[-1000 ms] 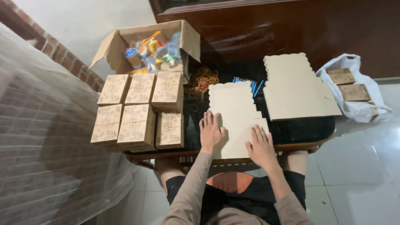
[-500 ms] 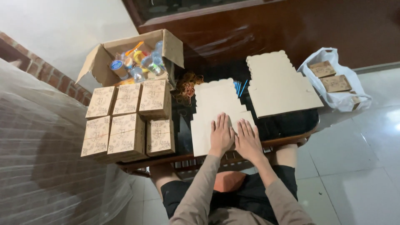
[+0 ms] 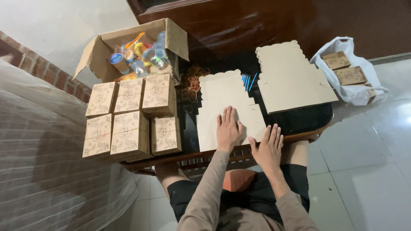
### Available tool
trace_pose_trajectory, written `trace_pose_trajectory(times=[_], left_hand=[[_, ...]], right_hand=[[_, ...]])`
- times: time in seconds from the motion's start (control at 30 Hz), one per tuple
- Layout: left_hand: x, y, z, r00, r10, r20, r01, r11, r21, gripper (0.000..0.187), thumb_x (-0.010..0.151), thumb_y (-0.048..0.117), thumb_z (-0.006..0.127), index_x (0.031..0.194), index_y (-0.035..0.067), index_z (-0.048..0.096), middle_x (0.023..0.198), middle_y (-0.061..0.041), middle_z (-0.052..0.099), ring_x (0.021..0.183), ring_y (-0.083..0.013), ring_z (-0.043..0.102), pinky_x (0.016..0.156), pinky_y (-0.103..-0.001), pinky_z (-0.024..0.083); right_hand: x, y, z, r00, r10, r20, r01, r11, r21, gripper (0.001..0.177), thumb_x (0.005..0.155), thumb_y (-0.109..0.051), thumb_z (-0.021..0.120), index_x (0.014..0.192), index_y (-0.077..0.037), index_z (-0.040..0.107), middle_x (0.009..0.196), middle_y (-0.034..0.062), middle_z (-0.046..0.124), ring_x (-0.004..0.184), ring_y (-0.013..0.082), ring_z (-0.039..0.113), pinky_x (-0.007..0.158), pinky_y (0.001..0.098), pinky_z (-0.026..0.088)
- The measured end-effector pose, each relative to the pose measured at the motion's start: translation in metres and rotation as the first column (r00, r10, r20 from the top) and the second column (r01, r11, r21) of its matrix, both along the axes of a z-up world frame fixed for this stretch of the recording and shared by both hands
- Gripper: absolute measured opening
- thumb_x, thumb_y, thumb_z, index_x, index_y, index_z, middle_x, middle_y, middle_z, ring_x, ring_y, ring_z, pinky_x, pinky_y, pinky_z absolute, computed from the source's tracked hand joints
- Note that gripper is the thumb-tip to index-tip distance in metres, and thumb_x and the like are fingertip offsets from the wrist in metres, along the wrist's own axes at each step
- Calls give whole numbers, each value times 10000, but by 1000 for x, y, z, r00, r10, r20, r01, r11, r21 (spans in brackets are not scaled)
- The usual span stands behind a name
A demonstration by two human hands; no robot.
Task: Folding cardboard boxes and filling them with small packaged goods.
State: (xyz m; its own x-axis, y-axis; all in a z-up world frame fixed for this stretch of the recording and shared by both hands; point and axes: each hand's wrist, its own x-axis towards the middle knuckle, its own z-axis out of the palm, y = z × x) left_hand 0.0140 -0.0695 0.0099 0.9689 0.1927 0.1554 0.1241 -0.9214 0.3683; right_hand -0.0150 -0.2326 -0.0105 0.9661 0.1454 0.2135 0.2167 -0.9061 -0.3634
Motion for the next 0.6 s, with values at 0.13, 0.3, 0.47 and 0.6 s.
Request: trace_pose_trajectory(times=[0.13,0.3,0.47,0.6], left_hand=[[1,2,-2,1000,2,-1,-2,1000,1,651,979,322,349,1566,40,350,1643,-178,334,1537,-301,307,1242,-527,187],[1,3,-3,999,-14,47,15,1000,-25,637,976,308,356,1547,29,385,1630,-189,362,1529,-307,327,1235,-527,190],[2,4,-1,1000,-24,17,24,999,-38,666,983,368,357,1556,30,373,1642,-189,342,1540,-308,304,1238,-536,172],[-1,7,8,996,-56,-72,54,998,-31,819,932,548,397,1577,47,333,1674,-184,278,1569,-304,238,1251,-547,140]], right_hand=[[-4,5,19,981,21,-193,-22,1000,-5,897,1040,-631,347,1572,86,262,1669,315,161,1576,421,130,1281,563,64],[-10,17,37,939,149,-309,-137,989,60,858,1053,-624,334,1577,49,246,1670,300,145,1580,416,91,1260,613,23],[-6,14,26,943,171,-284,-144,983,114,791,1066,-592,354,1573,10,270,1651,295,179,1567,434,118,1245,649,40],[0,11,24,947,212,-241,-154,958,241,638,1081,-555,392,1534,-107,395,1601,191,311,1545,417,202,1229,670,83]])
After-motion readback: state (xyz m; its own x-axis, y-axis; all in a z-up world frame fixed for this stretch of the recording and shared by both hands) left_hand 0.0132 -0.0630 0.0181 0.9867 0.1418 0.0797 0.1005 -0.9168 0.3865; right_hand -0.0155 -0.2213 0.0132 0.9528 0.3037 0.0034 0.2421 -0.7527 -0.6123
